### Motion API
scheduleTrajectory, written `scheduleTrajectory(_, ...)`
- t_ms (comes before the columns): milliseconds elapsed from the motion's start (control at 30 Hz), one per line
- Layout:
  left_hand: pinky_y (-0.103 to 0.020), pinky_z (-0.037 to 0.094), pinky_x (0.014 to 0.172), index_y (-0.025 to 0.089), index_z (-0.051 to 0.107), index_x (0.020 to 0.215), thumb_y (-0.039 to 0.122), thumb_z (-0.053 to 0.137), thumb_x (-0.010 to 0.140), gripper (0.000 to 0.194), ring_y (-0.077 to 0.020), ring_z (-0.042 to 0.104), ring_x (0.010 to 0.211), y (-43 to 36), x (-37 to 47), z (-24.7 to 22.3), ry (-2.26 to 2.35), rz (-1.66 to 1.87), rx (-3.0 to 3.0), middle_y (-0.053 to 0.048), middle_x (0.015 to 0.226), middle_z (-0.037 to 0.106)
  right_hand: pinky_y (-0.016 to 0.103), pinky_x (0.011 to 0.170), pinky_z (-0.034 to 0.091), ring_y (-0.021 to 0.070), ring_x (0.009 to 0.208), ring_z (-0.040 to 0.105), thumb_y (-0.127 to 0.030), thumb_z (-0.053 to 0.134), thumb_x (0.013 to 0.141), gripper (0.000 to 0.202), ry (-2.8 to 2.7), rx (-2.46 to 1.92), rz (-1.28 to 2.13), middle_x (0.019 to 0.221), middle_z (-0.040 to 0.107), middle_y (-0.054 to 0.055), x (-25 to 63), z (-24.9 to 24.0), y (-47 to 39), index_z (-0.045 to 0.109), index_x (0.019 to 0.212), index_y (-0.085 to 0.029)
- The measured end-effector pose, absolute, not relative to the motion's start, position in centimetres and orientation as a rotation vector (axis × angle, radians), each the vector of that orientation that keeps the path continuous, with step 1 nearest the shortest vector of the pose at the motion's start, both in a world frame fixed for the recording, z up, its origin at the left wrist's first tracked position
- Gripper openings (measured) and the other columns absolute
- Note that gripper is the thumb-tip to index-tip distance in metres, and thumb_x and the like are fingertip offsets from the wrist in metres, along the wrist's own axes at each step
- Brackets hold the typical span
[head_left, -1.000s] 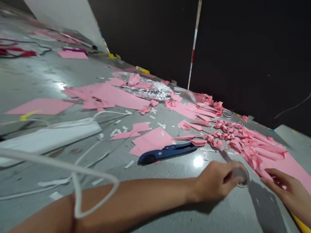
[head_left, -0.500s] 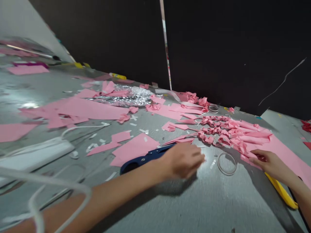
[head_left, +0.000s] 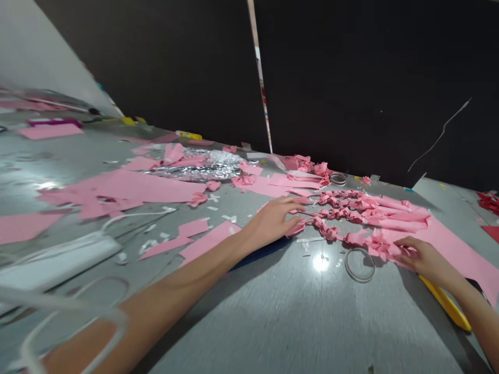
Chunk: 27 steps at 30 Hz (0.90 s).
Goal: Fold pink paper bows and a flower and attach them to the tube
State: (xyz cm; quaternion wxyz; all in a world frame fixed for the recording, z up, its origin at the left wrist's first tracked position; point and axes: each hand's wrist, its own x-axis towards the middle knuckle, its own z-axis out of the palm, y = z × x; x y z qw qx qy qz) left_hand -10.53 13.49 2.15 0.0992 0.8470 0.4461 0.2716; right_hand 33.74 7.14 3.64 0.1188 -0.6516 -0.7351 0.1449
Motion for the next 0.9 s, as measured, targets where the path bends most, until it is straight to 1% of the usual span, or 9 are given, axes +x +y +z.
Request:
scheduleTrajectory(33, -0.045, 0.050, 0.110, 0.021, 0.076, 0.117, 0.030, 0.055, 0.106, 0.025, -0.0273, 0.064, 0.127, 13.4, -9.6, 2.7, 1.272, 0.807, 2.526, -0.009, 0.129, 0.075, 0.041, 0.095, 0.058, 0.0322, 0.109, 0.077, -0.034, 0.067, 0.084, 0.035, -2.151, -1.916, 0.400, 0.121, 0.083, 0.013, 34.0, 3.8, 7.0, 0.081, 0.113, -0.020)
scheduleTrajectory(133, -0.039, 0.050, 0.104, 0.021, 0.077, 0.115, 0.022, 0.061, 0.103, 0.020, -0.0241, 0.068, 0.115, 13.5, -6.6, 3.8, 1.094, 0.734, 2.610, -0.007, 0.120, 0.076, 0.048, 0.100, 0.055, 0.0369, 0.117, 0.074, -0.030, 0.065, 0.086, 0.036, -2.112, -1.979, 0.268, 0.128, 0.080, 0.014, 33.8, 5.4, 6.6, 0.080, 0.118, -0.022)
scheduleTrajectory(200, -0.037, 0.050, 0.100, 0.021, 0.077, 0.115, 0.018, 0.067, 0.099, 0.019, -0.0236, 0.069, 0.112, 13.7, -4.7, 3.9, 0.999, 0.659, 2.656, -0.007, 0.120, 0.076, 0.049, 0.097, 0.055, 0.0364, 0.114, 0.074, -0.030, 0.061, 0.091, 0.033, -2.114, -1.936, 0.167, 0.125, 0.081, 0.012, 32.1, 6.8, 6.5, 0.080, 0.118, -0.024)
scheduleTrajectory(267, -0.037, 0.049, 0.095, 0.020, 0.078, 0.113, 0.018, 0.070, 0.098, 0.016, -0.0246, 0.069, 0.111, 14.1, -3.3, 3.5, 0.962, 0.595, 2.684, -0.007, 0.117, 0.076, 0.044, 0.096, 0.056, 0.0311, 0.110, 0.076, -0.029, 0.058, 0.098, 0.027, -2.171, -1.715, 0.146, 0.119, 0.082, 0.009, 29.1, 8.0, 6.7, 0.080, 0.112, -0.025)
scheduleTrajectory(367, -0.038, 0.047, 0.093, 0.019, 0.078, 0.105, 0.019, 0.071, 0.098, 0.010, -0.0273, 0.068, 0.110, 14.5, -2.2, 2.7, 0.977, 0.522, 2.701, -0.008, 0.112, 0.077, 0.037, 0.088, 0.055, 0.0257, 0.103, 0.074, -0.016, 0.057, 0.101, 0.025, -2.431, -1.451, 0.199, 0.112, 0.081, 0.008, 24.0, 8.1, 7.9, 0.080, 0.108, -0.024)
scheduleTrajectory(467, -0.040, 0.046, 0.094, 0.019, 0.079, 0.100, 0.022, 0.069, 0.099, 0.010, -0.0289, 0.068, 0.111, 14.8, -1.8, 2.1, 0.996, 0.482, 2.709, -0.008, 0.112, 0.077, 0.034, 0.079, 0.049, 0.0244, 0.092, 0.071, -0.005, 0.066, 0.094, 0.023, -2.631, -1.378, 0.181, 0.097, 0.078, 0.007, 20.8, 6.3, 9.9, 0.080, 0.094, -0.023)
scheduleTrajectory(533, -0.041, 0.045, 0.094, 0.019, 0.079, 0.099, 0.022, 0.066, 0.100, 0.013, -0.0291, 0.068, 0.110, 14.8, -1.7, 1.9, 1.003, 0.477, 2.717, -0.009, 0.113, 0.077, 0.033, 0.074, 0.045, 0.0238, 0.089, 0.069, -0.002, 0.068, 0.091, 0.022, -2.667, -1.380, 0.176, 0.095, 0.077, 0.007, 20.2, 5.0, 11.1, 0.079, 0.089, -0.022)
scheduleTrajectory(700, -0.043, 0.045, 0.094, 0.019, 0.078, 0.094, 0.020, 0.061, 0.099, 0.018, -0.0291, 0.068, 0.105, 14.3, -1.3, 1.7, 1.025, 0.503, 2.733, -0.009, 0.107, 0.076, 0.030, 0.071, 0.039, 0.0225, 0.086, 0.068, 0.001, 0.068, 0.089, 0.023, -2.671, -1.405, 0.198, 0.095, 0.076, 0.006, 20.7, 4.1, 11.9, 0.076, 0.091, -0.020)
scheduleTrajectory(900, -0.049, 0.045, 0.101, 0.018, 0.074, 0.096, 0.024, 0.064, 0.097, 0.012, -0.0330, 0.066, 0.108, 13.2, -0.5, 1.2, 1.037, 0.512, 2.743, -0.013, 0.108, 0.075, 0.030, 0.074, 0.045, 0.0236, 0.088, 0.072, -0.009, 0.073, 0.089, 0.023, -2.566, -1.479, 0.268, 0.098, 0.080, 0.006, 21.0, 4.5, 10.7, 0.076, 0.106, -0.023)
